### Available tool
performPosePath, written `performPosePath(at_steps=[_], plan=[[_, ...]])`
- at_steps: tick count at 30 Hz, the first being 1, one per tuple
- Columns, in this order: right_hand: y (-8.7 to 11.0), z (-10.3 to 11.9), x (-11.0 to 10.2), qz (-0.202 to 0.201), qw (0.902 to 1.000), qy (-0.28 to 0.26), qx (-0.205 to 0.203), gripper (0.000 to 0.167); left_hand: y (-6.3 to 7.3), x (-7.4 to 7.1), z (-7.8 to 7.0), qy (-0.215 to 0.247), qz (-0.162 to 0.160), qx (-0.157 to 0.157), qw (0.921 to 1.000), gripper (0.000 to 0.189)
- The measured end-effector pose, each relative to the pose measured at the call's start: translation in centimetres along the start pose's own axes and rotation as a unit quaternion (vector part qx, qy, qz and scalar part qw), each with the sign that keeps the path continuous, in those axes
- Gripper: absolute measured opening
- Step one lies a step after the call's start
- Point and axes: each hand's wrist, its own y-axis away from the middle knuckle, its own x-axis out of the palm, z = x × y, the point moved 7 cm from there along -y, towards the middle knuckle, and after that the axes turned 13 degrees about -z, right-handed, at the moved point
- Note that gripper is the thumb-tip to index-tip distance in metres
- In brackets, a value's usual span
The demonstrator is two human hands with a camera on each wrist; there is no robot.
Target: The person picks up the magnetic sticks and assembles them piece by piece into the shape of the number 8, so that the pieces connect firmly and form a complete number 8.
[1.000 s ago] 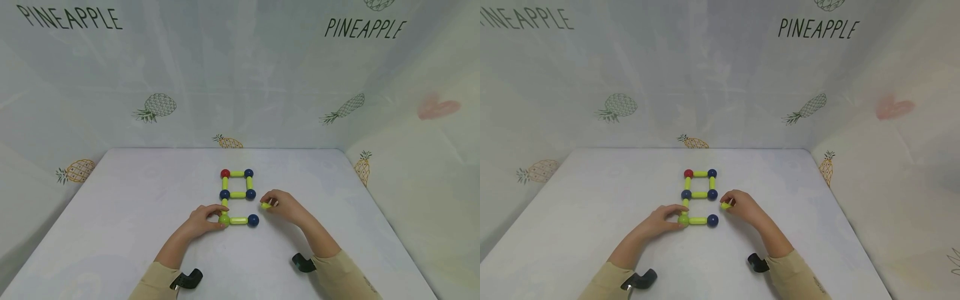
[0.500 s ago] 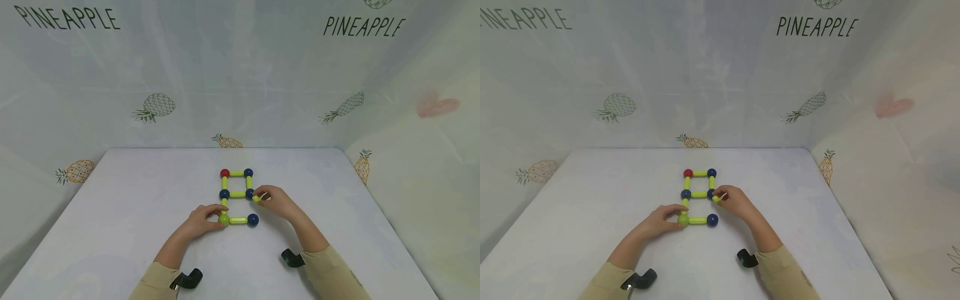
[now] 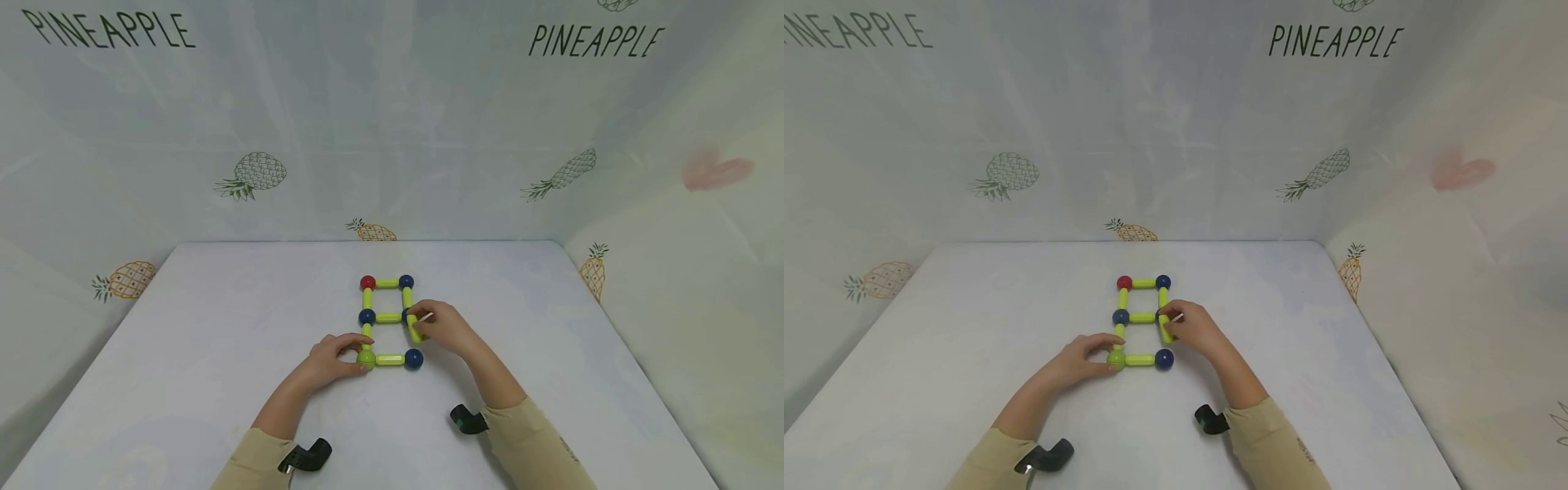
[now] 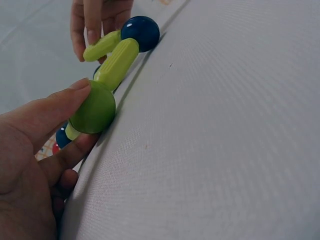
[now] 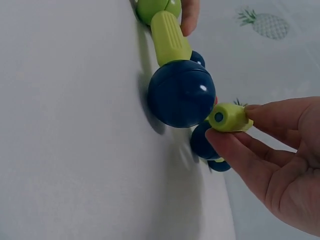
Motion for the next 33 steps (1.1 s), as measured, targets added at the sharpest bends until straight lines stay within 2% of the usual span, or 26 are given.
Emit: performPosePath(at_steps=[7,33], plan=[[-0.3,-0.4,0.5,-0.011,0.9995,-0.025,0.019,0.025,0.1,-0.2,-0.3,0.006,0.001,-0.002,1.0000,0.041],[-0.4,-1.3,1.0,-0.017,0.9980,-0.022,0.056,0.023,-0.1,0.0,0.1,0.004,0.000,-0.007,1.0000,0.041]])
